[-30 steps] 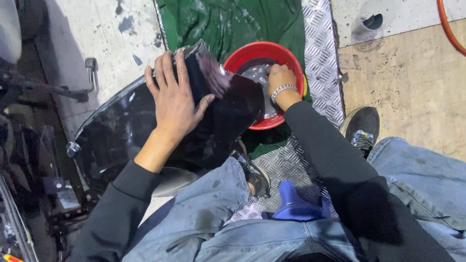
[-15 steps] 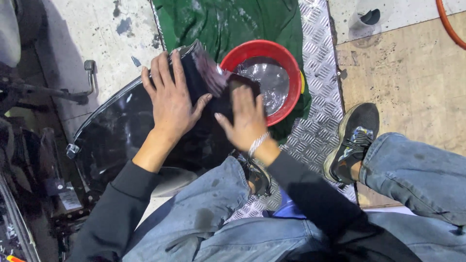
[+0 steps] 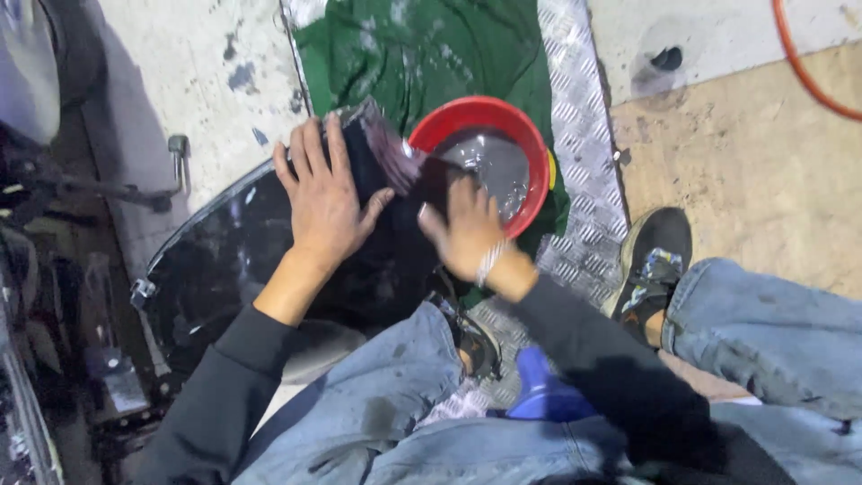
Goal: The person scrubs a black motorcycle part with a sponge, repeatedly dipping it into a red bucket of water. The person holds the part steady with one hand while scrubbing with the other, focusing on a specific area throughout the clip.
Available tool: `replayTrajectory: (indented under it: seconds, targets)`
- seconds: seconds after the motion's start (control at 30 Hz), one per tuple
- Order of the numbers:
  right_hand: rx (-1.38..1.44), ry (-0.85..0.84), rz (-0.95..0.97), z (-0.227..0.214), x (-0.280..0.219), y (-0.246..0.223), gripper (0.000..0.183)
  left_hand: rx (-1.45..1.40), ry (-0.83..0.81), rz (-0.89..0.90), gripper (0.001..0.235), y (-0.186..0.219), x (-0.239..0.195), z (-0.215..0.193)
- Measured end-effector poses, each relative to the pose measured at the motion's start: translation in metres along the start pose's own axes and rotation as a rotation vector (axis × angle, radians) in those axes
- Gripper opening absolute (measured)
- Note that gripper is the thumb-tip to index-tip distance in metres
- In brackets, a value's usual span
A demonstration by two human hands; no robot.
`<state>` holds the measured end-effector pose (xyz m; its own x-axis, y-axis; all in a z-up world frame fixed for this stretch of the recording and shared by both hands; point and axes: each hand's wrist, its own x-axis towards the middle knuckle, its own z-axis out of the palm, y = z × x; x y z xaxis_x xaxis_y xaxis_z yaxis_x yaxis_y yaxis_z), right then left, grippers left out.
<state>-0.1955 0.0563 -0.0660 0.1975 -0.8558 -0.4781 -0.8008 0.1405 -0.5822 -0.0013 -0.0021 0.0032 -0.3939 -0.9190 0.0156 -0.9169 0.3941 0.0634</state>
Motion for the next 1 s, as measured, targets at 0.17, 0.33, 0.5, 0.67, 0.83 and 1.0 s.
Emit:
replayTrajectory:
  seconds: [0.17, 0.33, 0.5, 0.67, 0.83, 1.0]
  targets:
    - [0.012, -0.016, -0.067, 0.018, 0.028, 0.015, 0.09, -0.011, -0.002, 0.006, 0.115, 0.0, 0.001, 0.0]
    - [0.074, -0.026, 0.054, 0.019, 0.111, 0.074, 0.072, -0.018, 0.009, 0.006, 0.112, 0.001, 0.001, -0.001]
    - [-0.361, 0.225, 0.098, 0.036, 0.166, 0.122, 0.02, -0.001, -0.014, -0.018, 0.115, 0.001, 0.001, 0.001]
    - [-0.399, 0.26, 0.095, 0.039, 0.162, 0.134, 0.019, -0.006, -0.039, -0.024, 0.114, 0.001, 0.002, 0.001]
    - [0.06, 0.457, -0.098, 0.019, 0.073, 0.039, 0.025, -0.002, -0.052, -0.028, 0.114, 0.0, 0.001, 0.001]
    - [0.306, 0.385, -0.371, 0.026, -0.018, -0.033, 0.056, 0.011, -0.059, -0.024, 0.116, -0.001, 0.0, 0.002]
